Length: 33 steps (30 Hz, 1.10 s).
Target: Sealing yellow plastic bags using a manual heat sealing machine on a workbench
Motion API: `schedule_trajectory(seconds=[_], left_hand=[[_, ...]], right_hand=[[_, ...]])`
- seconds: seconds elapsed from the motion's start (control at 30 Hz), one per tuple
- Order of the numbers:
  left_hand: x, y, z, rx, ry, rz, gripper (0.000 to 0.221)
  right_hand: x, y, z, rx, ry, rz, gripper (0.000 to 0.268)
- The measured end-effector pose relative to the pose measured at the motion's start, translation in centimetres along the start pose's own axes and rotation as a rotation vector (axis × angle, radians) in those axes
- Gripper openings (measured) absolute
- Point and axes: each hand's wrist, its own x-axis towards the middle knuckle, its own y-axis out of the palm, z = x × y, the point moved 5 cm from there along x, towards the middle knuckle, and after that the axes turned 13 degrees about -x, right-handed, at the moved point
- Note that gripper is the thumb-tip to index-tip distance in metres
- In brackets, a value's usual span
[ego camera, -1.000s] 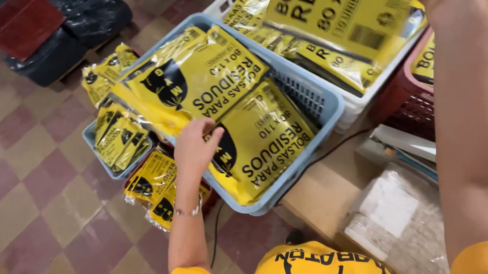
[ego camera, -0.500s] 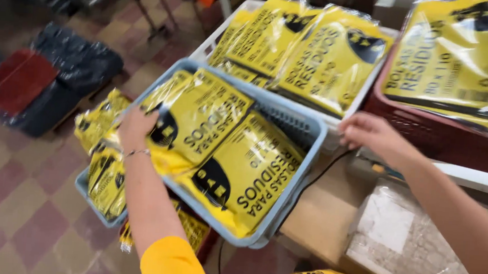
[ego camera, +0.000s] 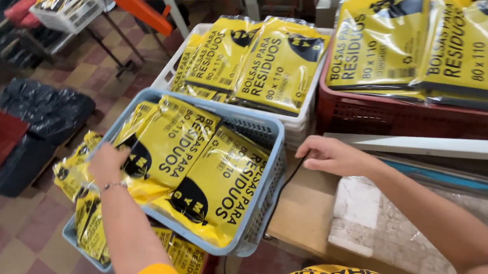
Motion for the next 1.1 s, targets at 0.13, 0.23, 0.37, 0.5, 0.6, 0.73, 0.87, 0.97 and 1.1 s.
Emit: schedule_trajectory(seconds=[0.13, 0.23, 0.37, 0.5, 0.6, 0.73, 0.87, 0.97, 1.1], left_hand=[[1.0, 2.1, 2.6, -0.084, -0.073, 0.1, 0.069], [5.5, 6.2, 5.9, -0.168, -0.077, 0.006, 0.052], [3.4, 5.0, 4.9, -0.224, -0.02, -0.096, 0.042], [4.0, 6.5, 5.3, -0.287, -0.101, -0.075, 0.046], [1.0, 3.3, 1.4, -0.541, -0.185, -0.211, 0.053], [-7.5, -5.3, -10.7, -0.621, 0.236, -0.47, 0.025], [-19.4, -13.1, -23.4, -0.646, 0.645, -0.455, 0.016], [-30.8, -16.4, -29.3, -0.385, 1.177, -0.584, 0.024], [-44.0, -19.2, -30.0, -0.311, 1.55, -0.505, 0.008]], right_hand=[[-0.1, 1.7, 0.8, -0.041, -0.147, 0.071, 0.031], [-0.1, 2.9, 0.8, -0.084, -0.199, 0.093, 0.028], [-0.6, 3.8, 2.4, -0.133, -0.208, 0.126, 0.028], [-1.5, 4.0, 4.7, -0.117, -0.253, 0.176, 0.028], [-2.1, 3.5, 5.7, -0.159, -0.267, 0.163, 0.027], [-1.9, 2.4, 8.4, -0.361, -0.321, 0.102, 0.039], [-1.4, -0.4, 15.5, -0.789, -0.391, -0.215, 0.081], [-0.2, -3.2, 16.7, -0.903, -0.527, -0.614, 0.117], [-5.4, -4.8, 18.3, -0.735, -0.758, -0.566, 0.057]])
